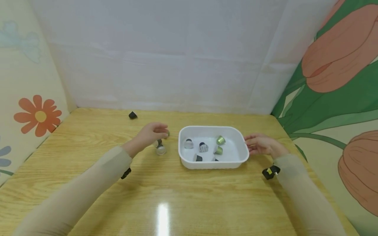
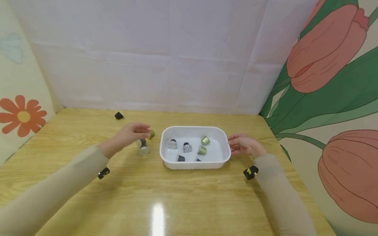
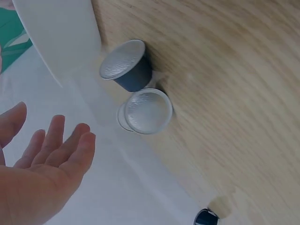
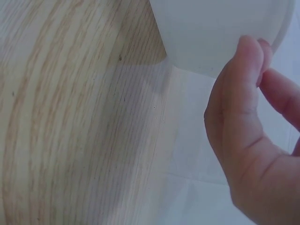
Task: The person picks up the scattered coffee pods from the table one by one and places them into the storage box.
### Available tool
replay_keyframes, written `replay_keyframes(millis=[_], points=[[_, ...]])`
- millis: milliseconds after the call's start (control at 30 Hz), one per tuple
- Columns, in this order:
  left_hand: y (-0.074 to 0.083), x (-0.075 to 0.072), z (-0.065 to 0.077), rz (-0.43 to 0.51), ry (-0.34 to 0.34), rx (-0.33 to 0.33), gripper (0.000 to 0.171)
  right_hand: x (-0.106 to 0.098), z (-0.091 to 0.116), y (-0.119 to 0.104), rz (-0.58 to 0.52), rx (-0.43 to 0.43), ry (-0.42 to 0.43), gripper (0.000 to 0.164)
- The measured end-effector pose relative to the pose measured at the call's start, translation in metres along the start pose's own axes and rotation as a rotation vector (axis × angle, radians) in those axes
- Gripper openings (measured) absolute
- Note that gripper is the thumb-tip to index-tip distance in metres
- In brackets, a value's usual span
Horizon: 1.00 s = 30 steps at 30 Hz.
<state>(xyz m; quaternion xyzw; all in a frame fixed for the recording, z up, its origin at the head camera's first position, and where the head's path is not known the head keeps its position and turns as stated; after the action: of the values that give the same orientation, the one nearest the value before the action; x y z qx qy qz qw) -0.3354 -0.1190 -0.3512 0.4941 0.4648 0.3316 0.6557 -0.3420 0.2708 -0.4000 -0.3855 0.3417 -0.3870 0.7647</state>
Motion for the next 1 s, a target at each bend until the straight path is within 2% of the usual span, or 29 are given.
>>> replay_keyframes(millis=[267,433,767,1000], points=[[-0.018,-0.01,0.008,-0.079,0.057,-0.024,0.053,0.002,0.0,0.0,0.011,0.007,-0.002,0.014],[-0.026,-0.015,0.008,-0.153,0.087,-0.043,0.056,0.002,0.0,0.0,0.018,0.007,0.0,0.013],[-0.04,-0.015,0.004,-0.276,0.08,-0.098,0.059,0.002,0.0,-0.001,0.006,-0.009,-0.009,0.013],[-0.046,-0.012,0.001,-0.283,0.047,-0.104,0.06,0.001,0.0,-0.001,0.008,-0.029,-0.026,0.015]])
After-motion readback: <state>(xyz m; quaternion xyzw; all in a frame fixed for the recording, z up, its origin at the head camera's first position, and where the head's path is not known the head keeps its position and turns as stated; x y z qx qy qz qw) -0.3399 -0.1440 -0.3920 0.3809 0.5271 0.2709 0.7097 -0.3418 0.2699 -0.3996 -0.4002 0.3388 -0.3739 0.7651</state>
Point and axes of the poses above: each hand's wrist, its own z-axis away from the middle knuckle, its own x-axis out of the palm, y = z × x, the point moved 8 cm from there along -z, towards the middle knuckle, and after that the axes turned 14 degrees about z, right-handed, at the moved point
